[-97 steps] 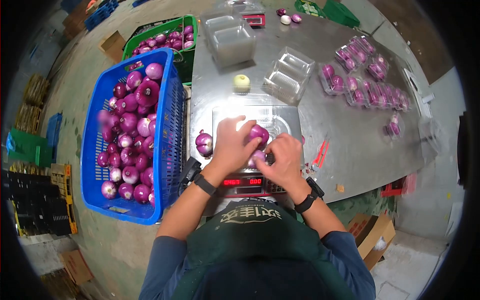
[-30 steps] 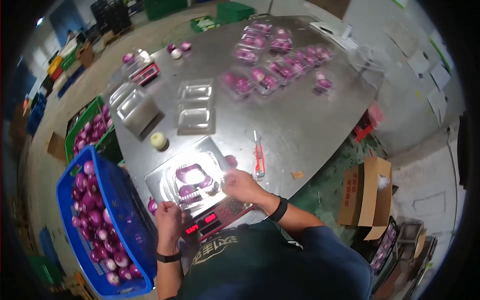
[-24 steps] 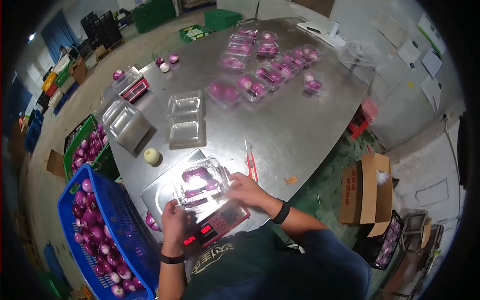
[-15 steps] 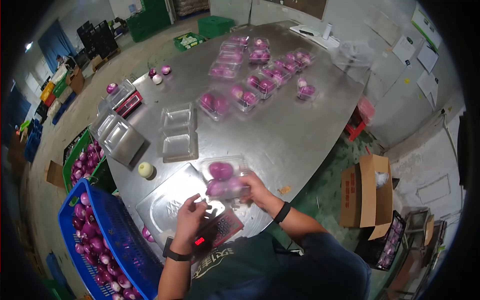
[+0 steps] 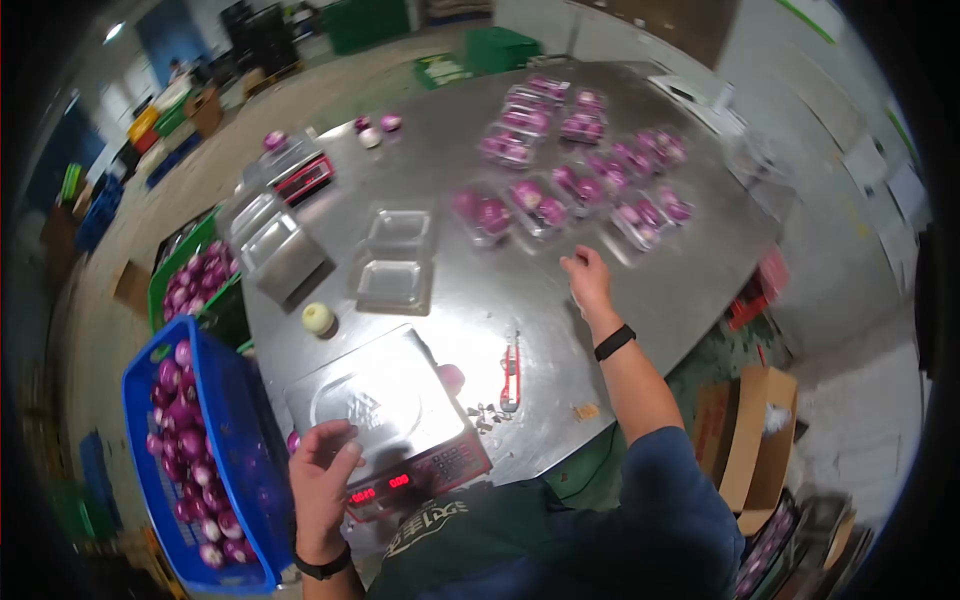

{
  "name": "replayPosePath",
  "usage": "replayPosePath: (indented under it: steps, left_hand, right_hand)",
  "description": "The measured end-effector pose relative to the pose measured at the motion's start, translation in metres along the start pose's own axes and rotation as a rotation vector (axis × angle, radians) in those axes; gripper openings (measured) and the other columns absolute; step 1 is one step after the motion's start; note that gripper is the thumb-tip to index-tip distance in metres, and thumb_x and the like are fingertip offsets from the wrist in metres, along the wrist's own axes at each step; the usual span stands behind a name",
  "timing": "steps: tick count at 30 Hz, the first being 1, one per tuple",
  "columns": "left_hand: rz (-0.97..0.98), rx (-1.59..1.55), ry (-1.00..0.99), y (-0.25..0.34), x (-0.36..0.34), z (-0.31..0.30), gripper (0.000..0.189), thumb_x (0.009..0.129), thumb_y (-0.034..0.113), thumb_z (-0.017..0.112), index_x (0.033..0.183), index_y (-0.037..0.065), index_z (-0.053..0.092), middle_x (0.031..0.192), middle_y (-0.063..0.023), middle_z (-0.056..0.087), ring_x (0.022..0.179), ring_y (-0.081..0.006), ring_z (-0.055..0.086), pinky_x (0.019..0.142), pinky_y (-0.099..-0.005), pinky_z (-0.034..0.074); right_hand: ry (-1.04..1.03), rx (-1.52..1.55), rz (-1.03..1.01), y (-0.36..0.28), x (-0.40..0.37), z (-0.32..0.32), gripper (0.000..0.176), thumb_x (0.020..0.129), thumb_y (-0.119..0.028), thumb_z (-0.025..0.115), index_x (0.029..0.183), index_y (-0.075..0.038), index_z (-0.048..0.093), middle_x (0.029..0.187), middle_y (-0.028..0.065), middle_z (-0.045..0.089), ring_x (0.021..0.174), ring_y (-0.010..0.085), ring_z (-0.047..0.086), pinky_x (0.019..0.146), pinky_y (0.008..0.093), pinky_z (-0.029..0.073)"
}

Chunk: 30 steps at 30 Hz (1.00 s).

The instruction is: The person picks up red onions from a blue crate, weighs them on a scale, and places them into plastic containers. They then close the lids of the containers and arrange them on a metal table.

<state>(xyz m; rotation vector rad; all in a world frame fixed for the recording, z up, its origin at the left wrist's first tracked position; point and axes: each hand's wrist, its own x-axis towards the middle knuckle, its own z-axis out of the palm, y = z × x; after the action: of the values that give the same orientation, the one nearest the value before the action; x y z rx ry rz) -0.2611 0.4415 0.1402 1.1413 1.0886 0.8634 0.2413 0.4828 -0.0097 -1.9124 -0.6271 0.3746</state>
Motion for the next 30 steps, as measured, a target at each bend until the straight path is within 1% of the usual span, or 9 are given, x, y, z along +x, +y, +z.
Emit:
replayPosePath:
  steps: [6, 10, 12, 15, 18, 21, 24, 27, 30]
  left_hand:
    - [0.108, 0.079, 0.372, 0.022, -0.075, -0.048, 0.031, 0.09, 0.006, 0.078, 0.118, 0.0, 0.066, 0.108, -0.0045, 0.07, 0.096, -0.0119, 0.065, 0.086, -0.0272, 0.053]
    - [0.135, 0.304, 0.631, 0.019, -0.125, -0.085, 0.028, 0.091, 0.008, 0.077, 0.115, 0.0, 0.066, 0.102, -0.0022, 0.069, 0.092, -0.0099, 0.063, 0.082, -0.0259, 0.052]
    - [0.091, 0.368, 0.781, 0.018, -0.15, -0.115, 0.026, 0.091, 0.009, 0.077, 0.112, 0.0, 0.068, 0.097, -0.0013, 0.069, 0.087, -0.009, 0.063, 0.08, -0.0255, 0.052]
    - [0.056, 0.445, 1.011, 0.01, -0.186, -0.173, 0.024, 0.091, 0.012, 0.077, 0.11, -0.001, 0.069, 0.091, -0.0009, 0.069, 0.082, -0.0085, 0.063, 0.076, -0.0259, 0.053]
    - [-0.029, 0.462, 1.172, -0.007, -0.224, -0.241, 0.025, 0.091, 0.014, 0.076, 0.109, -0.002, 0.07, 0.091, -0.0016, 0.07, 0.082, -0.0091, 0.063, 0.075, -0.0269, 0.053]
    - [-0.187, 0.661, 1.169, -0.007, -0.237, -0.286, 0.024, 0.093, 0.015, 0.075, 0.109, -0.001, 0.069, 0.092, -0.0008, 0.07, 0.084, -0.0095, 0.063, 0.078, -0.0272, 0.052]
    - [-0.183, 0.763, 1.055, -0.015, -0.221, -0.333, 0.03, 0.087, 0.023, 0.078, 0.105, -0.001, 0.071, 0.091, -0.0099, 0.073, 0.079, -0.0168, 0.067, 0.074, -0.0327, 0.054]
    - [-0.163, 0.917, 0.903, -0.016, -0.186, -0.373, 0.029, 0.083, 0.022, 0.078, 0.101, 0.001, 0.071, 0.092, -0.0154, 0.073, 0.081, -0.0261, 0.07, 0.075, -0.0385, 0.056]
    - [-0.118, 1.261, 0.696, -0.034, -0.143, -0.421, 0.034, 0.081, 0.018, 0.078, 0.11, 0.003, 0.07, 0.098, -0.0136, 0.072, 0.093, -0.0316, 0.069, 0.086, -0.0406, 0.054]
  right_hand:
    - [-0.456, -0.031, -0.424, -0.091, -0.064, 0.137, 0.038, 0.087, -0.023, 0.073, 0.117, 0.001, 0.07, 0.116, 0.0174, 0.071, 0.108, 0.0304, 0.068, 0.093, 0.0406, 0.053]
    - [-0.567, -0.093, -0.933, -0.115, -0.093, 0.234, 0.033, 0.091, -0.021, 0.067, 0.115, 0.002, 0.068, 0.113, 0.0214, 0.069, 0.109, 0.0396, 0.064, 0.097, 0.0464, 0.05]
    - [-0.572, -0.303, -1.034, -0.105, -0.102, 0.282, 0.034, 0.095, -0.024, 0.061, 0.115, 0.004, 0.067, 0.114, 0.0259, 0.067, 0.109, 0.0447, 0.062, 0.098, 0.0494, 0.048]
    - [-0.903, -0.616, -0.969, -0.07, -0.075, 0.33, 0.043, 0.104, -0.034, 0.045, 0.105, 0.004, 0.066, 0.107, 0.0319, 0.068, 0.106, 0.0486, 0.064, 0.092, 0.058, 0.049]
    - [-0.887, -0.724, -0.958, -0.049, -0.06, 0.336, 0.037, 0.103, -0.03, 0.052, 0.097, 0.003, 0.069, 0.097, 0.031, 0.069, 0.096, 0.0512, 0.065, 0.084, 0.0586, 0.05]
    - [-0.793, -0.702, -1.018, -0.06, -0.068, 0.323, 0.025, 0.098, -0.021, 0.062, 0.092, 0.003, 0.066, 0.09, 0.0284, 0.07, 0.09, 0.0488, 0.068, 0.078, 0.0547, 0.052]
    - [-0.784, -0.468, -0.875, -0.059, -0.064, 0.323, 0.018, 0.089, -0.013, 0.073, 0.088, 0.003, 0.064, 0.083, 0.0239, 0.07, 0.08, 0.0416, 0.069, 0.074, 0.0484, 0.052]
    - [-0.694, -0.52, -0.688, -0.077, -0.061, 0.32, 0.024, 0.082, -0.01, 0.08, 0.083, 0.002, 0.059, 0.076, 0.0182, 0.067, 0.07, 0.0307, 0.065, 0.07, 0.0413, 0.052]
    - [-0.588, -0.39, -0.791, -0.083, -0.077, 0.311, 0.031, 0.079, -0.011, 0.082, 0.077, -0.001, 0.054, 0.07, 0.0125, 0.061, 0.063, 0.0238, 0.055, 0.064, 0.0394, 0.048]
